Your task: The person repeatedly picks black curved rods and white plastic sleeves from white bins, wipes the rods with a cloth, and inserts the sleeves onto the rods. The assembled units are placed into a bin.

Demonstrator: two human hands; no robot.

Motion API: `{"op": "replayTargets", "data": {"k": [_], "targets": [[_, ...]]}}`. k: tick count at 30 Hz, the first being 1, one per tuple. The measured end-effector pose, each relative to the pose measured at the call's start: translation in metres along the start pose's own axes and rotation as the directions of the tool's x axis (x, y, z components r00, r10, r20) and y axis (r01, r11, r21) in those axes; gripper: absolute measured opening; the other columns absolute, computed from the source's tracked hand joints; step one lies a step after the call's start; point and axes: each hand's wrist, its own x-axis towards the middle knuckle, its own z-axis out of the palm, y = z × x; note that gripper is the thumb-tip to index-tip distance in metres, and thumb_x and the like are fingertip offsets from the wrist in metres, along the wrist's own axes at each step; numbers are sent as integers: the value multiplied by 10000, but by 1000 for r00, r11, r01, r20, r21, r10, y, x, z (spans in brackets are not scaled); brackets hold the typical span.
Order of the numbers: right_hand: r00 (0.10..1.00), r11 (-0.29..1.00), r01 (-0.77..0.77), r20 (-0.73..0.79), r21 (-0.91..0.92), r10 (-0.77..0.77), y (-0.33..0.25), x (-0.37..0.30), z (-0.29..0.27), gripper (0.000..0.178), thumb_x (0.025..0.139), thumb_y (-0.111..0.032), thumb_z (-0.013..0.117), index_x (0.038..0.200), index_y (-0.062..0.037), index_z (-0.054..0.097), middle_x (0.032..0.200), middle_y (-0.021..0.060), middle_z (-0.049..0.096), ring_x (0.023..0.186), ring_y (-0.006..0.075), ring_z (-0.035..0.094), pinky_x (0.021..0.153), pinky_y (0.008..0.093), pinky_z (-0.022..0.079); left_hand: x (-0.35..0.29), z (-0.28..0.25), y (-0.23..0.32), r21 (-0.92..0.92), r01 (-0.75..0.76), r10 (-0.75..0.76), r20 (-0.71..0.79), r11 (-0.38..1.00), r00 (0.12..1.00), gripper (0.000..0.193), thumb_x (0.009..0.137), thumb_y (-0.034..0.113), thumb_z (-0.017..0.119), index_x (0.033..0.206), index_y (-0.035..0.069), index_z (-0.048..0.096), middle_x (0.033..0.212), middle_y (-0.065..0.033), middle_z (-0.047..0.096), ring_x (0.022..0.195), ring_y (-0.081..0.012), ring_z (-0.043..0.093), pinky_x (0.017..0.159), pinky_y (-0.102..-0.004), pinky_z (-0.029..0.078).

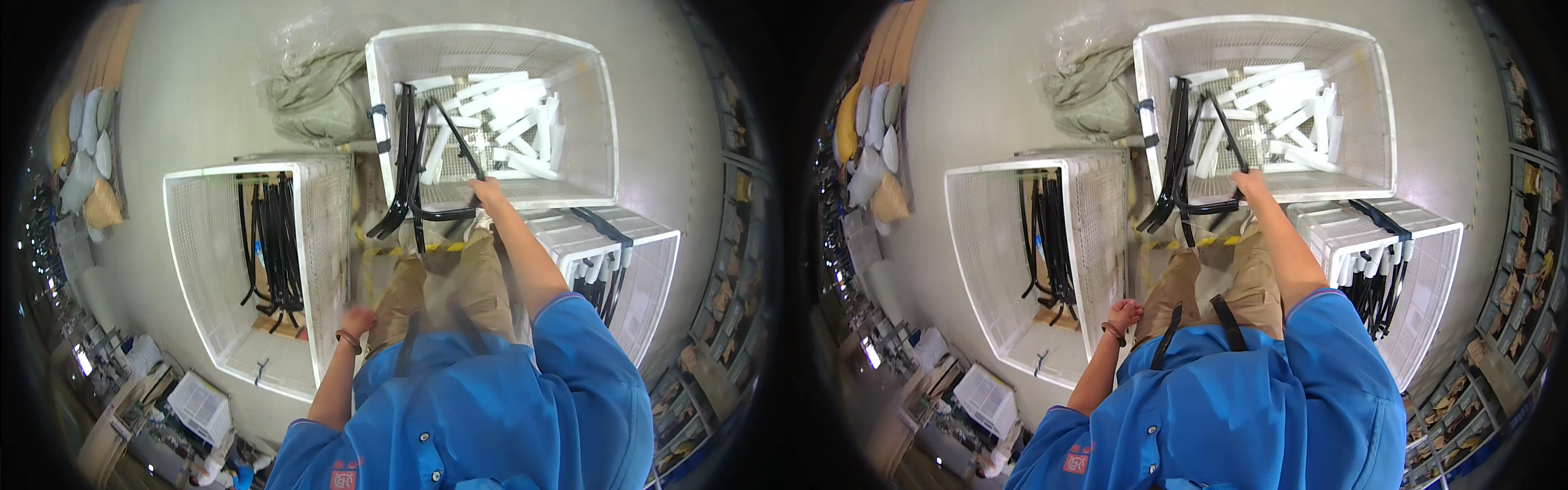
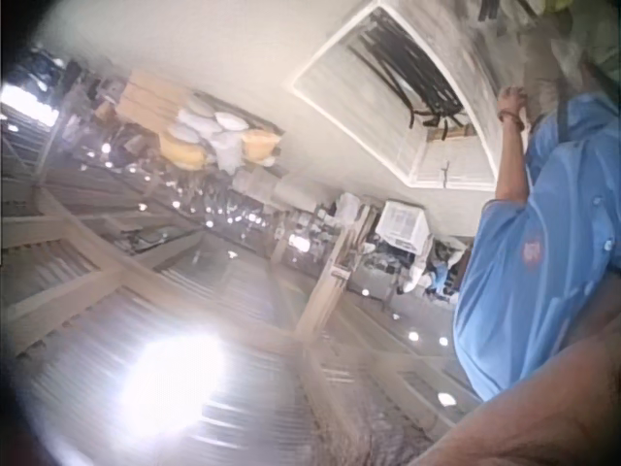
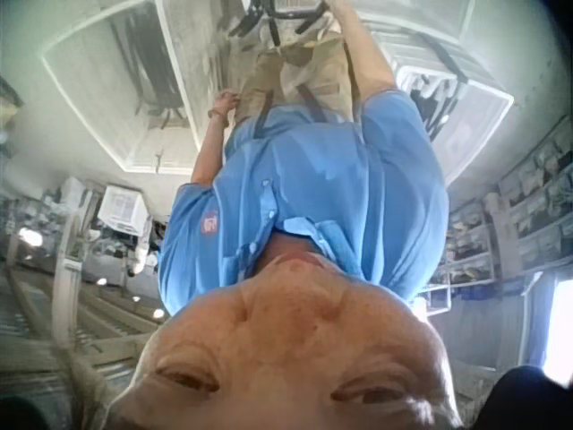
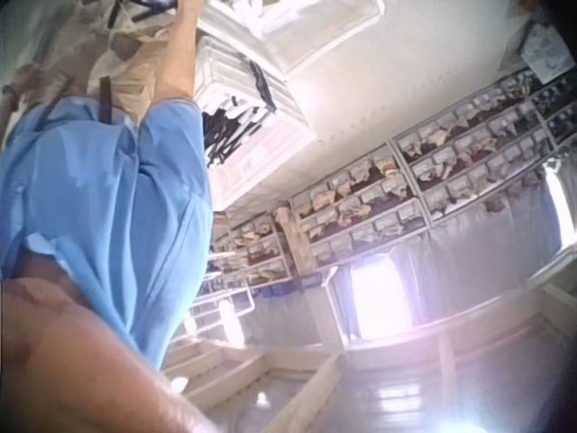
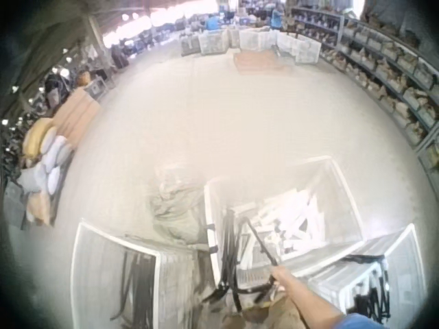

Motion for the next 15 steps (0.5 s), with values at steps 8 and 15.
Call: {"op": "replayTargets", "data": {"k": [8,15], "targets": [[818,557,452,74,-697,-571,-19,-285,-152,295,792,-263,698,885,10,635,725,235,607,676,400,595,626,439,465,53,-8,158,602,-540,503,250,589,827,145,939,164,615,1006,35,612,861,-38,646,762,-146,630,678,-282,521],[747,646,337,-223,-685,-626,-52,-624,-217,429,727,-230,746,1033,48,635,792,94,652,682,141,612,615,266,466,-115,207,256,249,-946,617,717,207,324,488,835,138,752,1253,36,522,1203,-97,581,1081,-178,596,906,-315,495]]}}
